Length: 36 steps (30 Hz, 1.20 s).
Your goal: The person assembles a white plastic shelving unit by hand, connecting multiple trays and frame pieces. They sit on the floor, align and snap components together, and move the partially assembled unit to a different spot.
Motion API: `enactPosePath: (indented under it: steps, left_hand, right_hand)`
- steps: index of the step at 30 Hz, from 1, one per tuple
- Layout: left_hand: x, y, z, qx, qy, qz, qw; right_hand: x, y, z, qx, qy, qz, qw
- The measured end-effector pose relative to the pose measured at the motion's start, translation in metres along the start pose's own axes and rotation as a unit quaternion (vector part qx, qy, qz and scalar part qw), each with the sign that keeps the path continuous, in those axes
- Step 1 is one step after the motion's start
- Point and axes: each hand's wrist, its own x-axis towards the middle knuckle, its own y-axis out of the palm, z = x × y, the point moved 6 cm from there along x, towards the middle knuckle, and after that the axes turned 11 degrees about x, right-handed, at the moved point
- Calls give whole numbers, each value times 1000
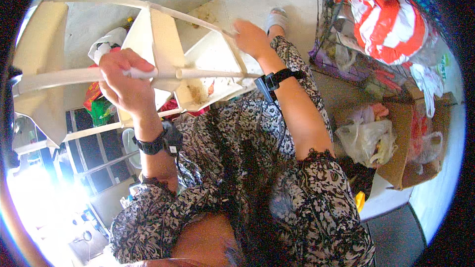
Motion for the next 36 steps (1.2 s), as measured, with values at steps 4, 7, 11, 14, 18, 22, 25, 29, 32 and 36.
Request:
enactPosePath:
  steps: [4,7,11,14,18,22,25,29,32,36]
  left_hand:
    - [-9,-9,0,-57,-25,38,997]
    - [-15,-16,-4,-15,11,51,999]
    - [2,-13,11,-26,-78,49,995]
    - [34,15,31,5,-146,94,985]
    - [57,59,38,48,-63,174,981]
    - [57,52,44,111,-122,116,980]
    - [61,41,32,57,-76,78,992]
    - [61,44,30,81,-86,112,987]
    - [56,47,30,79,-104,125,984]
    - [52,46,28,66,-110,111,985]
  right_hand:
    - [17,-13,92,271,-263,-145,915]
    - [22,5,112,408,-209,-41,888]
    - [11,1,116,328,-218,-70,917]
    - [4,-5,111,304,-198,-81,928]
    - [-7,-7,110,278,-202,-71,937]
    - [-17,-5,111,259,-216,-66,939]
    - [-19,-4,108,272,-204,-81,937]
    - [-22,-6,109,270,-222,-107,931]
    - [-24,-5,108,272,-207,-97,935]
    - [-27,-4,108,263,-194,-86,941]
